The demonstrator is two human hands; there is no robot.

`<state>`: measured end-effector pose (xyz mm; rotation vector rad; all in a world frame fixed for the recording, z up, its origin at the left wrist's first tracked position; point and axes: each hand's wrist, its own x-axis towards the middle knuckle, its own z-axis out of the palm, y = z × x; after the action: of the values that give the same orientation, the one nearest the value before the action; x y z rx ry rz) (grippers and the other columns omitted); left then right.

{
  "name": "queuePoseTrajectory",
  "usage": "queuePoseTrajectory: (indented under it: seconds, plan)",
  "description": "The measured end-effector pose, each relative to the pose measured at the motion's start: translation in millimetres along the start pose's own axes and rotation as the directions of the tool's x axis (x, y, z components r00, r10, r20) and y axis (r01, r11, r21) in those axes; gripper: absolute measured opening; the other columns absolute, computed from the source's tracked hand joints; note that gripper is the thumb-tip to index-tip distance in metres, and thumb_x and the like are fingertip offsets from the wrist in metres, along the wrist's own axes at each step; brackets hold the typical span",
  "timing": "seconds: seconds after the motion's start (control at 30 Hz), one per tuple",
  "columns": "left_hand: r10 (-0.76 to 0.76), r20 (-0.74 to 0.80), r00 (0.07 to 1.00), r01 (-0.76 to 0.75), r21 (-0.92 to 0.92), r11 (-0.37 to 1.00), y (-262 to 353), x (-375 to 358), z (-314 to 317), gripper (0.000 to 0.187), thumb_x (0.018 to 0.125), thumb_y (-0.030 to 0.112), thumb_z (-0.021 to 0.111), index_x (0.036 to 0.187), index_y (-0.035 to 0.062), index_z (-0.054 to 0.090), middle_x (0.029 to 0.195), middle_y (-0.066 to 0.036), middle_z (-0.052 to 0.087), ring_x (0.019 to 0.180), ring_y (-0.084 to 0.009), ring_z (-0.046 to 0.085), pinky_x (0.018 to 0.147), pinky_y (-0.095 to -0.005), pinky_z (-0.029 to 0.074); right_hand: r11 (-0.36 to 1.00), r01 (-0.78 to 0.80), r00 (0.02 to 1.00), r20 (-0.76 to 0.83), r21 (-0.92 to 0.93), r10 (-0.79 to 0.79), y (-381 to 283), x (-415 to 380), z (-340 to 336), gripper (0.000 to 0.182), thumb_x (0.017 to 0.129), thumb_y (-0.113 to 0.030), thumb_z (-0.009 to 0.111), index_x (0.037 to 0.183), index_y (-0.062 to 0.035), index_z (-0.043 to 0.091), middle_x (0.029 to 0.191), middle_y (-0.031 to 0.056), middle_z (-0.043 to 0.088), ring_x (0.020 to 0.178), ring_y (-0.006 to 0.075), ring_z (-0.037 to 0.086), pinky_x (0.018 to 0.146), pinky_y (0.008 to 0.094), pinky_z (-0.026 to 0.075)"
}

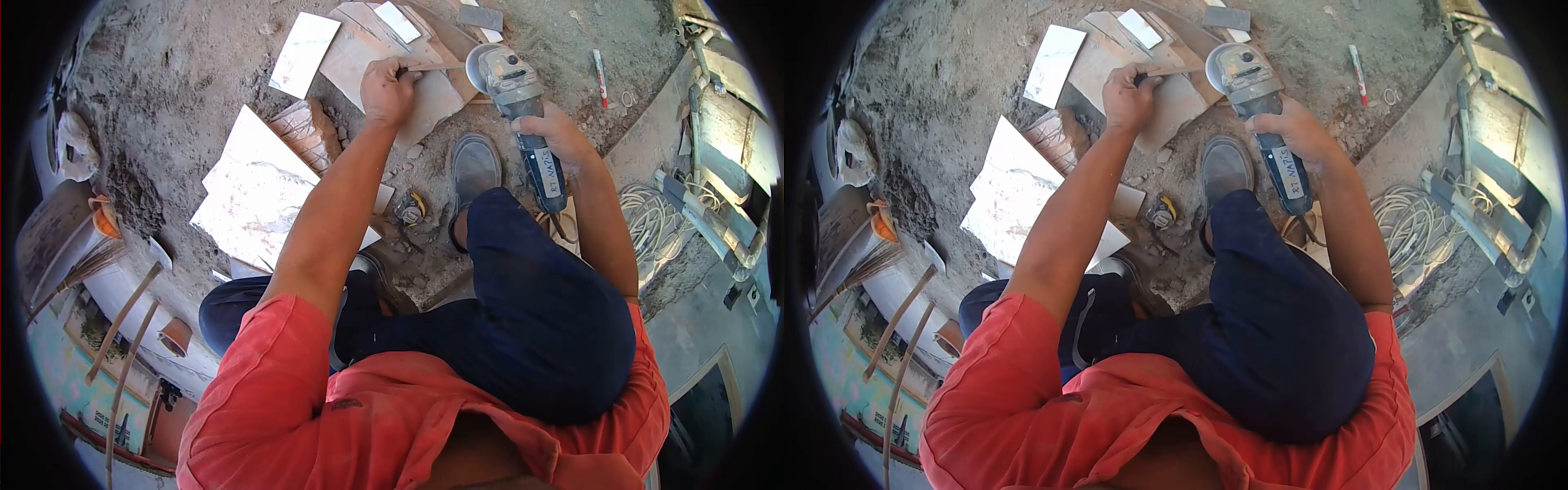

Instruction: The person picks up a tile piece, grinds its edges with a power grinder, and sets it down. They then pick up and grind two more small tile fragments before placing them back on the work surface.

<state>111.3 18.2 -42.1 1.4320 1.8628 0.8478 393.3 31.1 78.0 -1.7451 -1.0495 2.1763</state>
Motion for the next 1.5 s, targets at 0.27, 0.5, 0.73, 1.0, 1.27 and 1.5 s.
queuePoseTrajectory:
  seconds: [0.27,0.5,0.73,1.0,1.27,1.5]
  plan:
    - [0.008,0.005,1.000,-0.008,0.016,1.000,3,2,0,0.016,0.080,0.016,0.077,0.096,0.0119,0.078,0.094,-0.013,0.073,0.093,-0.0300,0.067,0.085,-0.0391,0.052,0.996,0.060,0.998,-0.023,-0.062,-0.061,-11,-2,19,0.054,0.081,-0.020,0.070,0.129,-0.0008,0.055,0.103,0.0056,0.064,0.086,0.0128,0.062,0.077,0.0291,0.050]
    - [0.003,0.000,1.000,-0.003,0.031,1.000,2,2,0,0.017,0.080,0.016,0.077,0.097,0.0123,0.078,0.094,-0.014,0.073,0.092,-0.0311,0.067,0.085,-0.0397,0.053,0.997,0.082,0.997,0.010,0.010,-0.083,-1,3,13,0.054,0.081,-0.020,0.071,0.129,-0.0003,0.055,0.103,0.0057,0.064,0.087,0.0134,0.061,0.080,0.0298,0.050]
    - [0.008,-0.003,1.000,-0.008,0.019,1.000,-1,3,3,0.016,0.080,0.016,0.077,0.095,0.0118,0.078,0.094,-0.015,0.072,0.092,-0.0315,0.068,0.084,-0.0405,0.053,1.000,-0.017,0.999,-0.033,0.026,0.017,3,-1,1,0.046,0.081,-0.019,0.069,0.122,-0.0015,0.057,0.098,0.0044,0.063,0.086,0.0129,0.062,0.076,0.0298,0.052]
    - [-0.015,0.010,1.000,0.014,0.038,0.999,2,3,2,0.016,0.080,0.017,0.078,0.095,0.0119,0.077,0.093,-0.014,0.072,0.091,-0.0315,0.067,0.084,-0.0403,0.053,0.999,0.033,0.999,-0.019,0.005,-0.033,2,2,9,0.046,0.081,-0.021,0.072,0.121,-0.0021,0.059,0.096,0.0032,0.063,0.084,0.0118,0.061,0.073,0.0293,0.049]
    - [-0.008,0.006,1.000,0.008,0.041,0.999,-3,3,4,0.016,0.080,0.018,0.077,0.096,0.0121,0.077,0.093,-0.014,0.072,0.092,-0.0312,0.067,0.084,-0.0402,0.052,0.999,0.030,0.999,-0.013,-0.014,-0.030,-2,1,9,0.047,0.080,-0.022,0.073,0.121,-0.0025,0.059,0.095,0.0038,0.064,0.081,0.0119,0.061,0.073,0.0285,0.050]
    - [0.001,-0.004,1.000,0.000,0.047,0.999,-2,4,1,0.016,0.080,0.017,0.077,0.096,0.0122,0.077,0.093,-0.013,0.072,0.092,-0.0318,0.067,0.084,-0.0404,0.052,0.995,0.045,0.999,-0.021,0.087,-0.043,1,-2,9,0.047,0.081,-0.020,0.072,0.122,-0.0020,0.057,0.097,0.0052,0.065,0.082,0.0123,0.063,0.074,0.0275,0.051]
